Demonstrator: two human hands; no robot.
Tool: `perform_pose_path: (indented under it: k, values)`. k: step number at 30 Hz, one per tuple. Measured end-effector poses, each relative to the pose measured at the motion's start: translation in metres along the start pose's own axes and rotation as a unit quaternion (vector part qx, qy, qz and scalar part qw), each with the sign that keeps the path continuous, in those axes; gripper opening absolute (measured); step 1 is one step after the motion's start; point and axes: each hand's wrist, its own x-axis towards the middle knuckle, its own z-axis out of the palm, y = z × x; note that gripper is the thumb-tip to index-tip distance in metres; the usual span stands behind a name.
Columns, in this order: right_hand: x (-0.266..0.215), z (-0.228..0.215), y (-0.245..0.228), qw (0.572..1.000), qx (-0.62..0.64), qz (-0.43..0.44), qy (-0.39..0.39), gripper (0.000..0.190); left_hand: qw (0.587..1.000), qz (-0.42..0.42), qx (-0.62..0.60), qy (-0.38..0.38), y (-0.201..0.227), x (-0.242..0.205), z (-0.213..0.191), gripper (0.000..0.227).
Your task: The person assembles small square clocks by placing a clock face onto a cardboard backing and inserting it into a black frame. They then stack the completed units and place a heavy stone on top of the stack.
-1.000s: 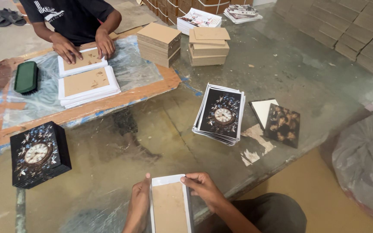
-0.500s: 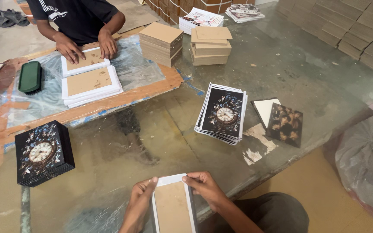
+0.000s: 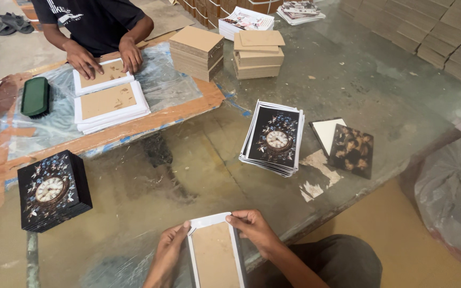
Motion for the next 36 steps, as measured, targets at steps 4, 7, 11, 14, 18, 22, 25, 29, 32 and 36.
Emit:
perform_pose_path:
  k: [4, 7, 11, 14, 18, 22, 25, 29, 32, 36]
  values:
    - [0.0, 0.003, 0.0, 1.0, 0.004, -0.002, -0.007, 0.035, 1.0, 0.009, 0.003, 0.015, 0.002, -0.004, 0.0, 0.043]
    - [-0.002, 0.002, -0.002, 1.0, 0.012, -0.009, -0.013, 0.035, 1.0, 0.017, -0.001, 0.012, 0.007, -0.008, 0.007, 0.038]
    - [-0.002, 0.001, -0.003, 1.0, 0.009, -0.004, 0.0, 0.032, 1.0, 0.015, 0.014, -0.017, 0.016, -0.01, 0.011, 0.034]
    - [-0.001, 0.0, -0.001, 1.0, -0.005, -0.017, 0.01, 0.031, 0.999, -0.001, 0.035, -0.03, 0.014, -0.01, 0.006, 0.034]
    - [0.002, -0.001, 0.005, 1.0, -0.006, -0.025, 0.012, 0.032, 0.993, 0.009, 0.109, -0.049, 0.006, -0.004, -0.016, 0.031]
    - [0.003, -0.004, 0.005, 0.999, -0.024, -0.027, 0.005, 0.033, 0.985, 0.031, 0.154, -0.067, 0.001, 0.006, -0.035, 0.026]
    - [0.004, -0.003, -0.004, 0.994, -0.016, -0.085, -0.071, 0.03, 0.976, 0.077, 0.192, -0.075, 0.005, 0.006, -0.041, 0.022]
    - [-0.004, -0.002, -0.018, 0.969, -0.156, -0.184, -0.055, 0.023, 0.958, 0.111, 0.266, 0.002, 0.015, 0.002, -0.031, 0.016]
    - [-0.012, 0.004, -0.023, 0.892, -0.32, -0.316, 0.037, 0.021, 0.874, 0.228, 0.425, 0.059, 0.025, -0.003, -0.018, 0.016]
    - [-0.017, 0.013, -0.021, 0.774, -0.4, -0.48, 0.106, 0.016, 0.793, 0.378, 0.477, 0.023, 0.045, -0.015, -0.007, 0.028]
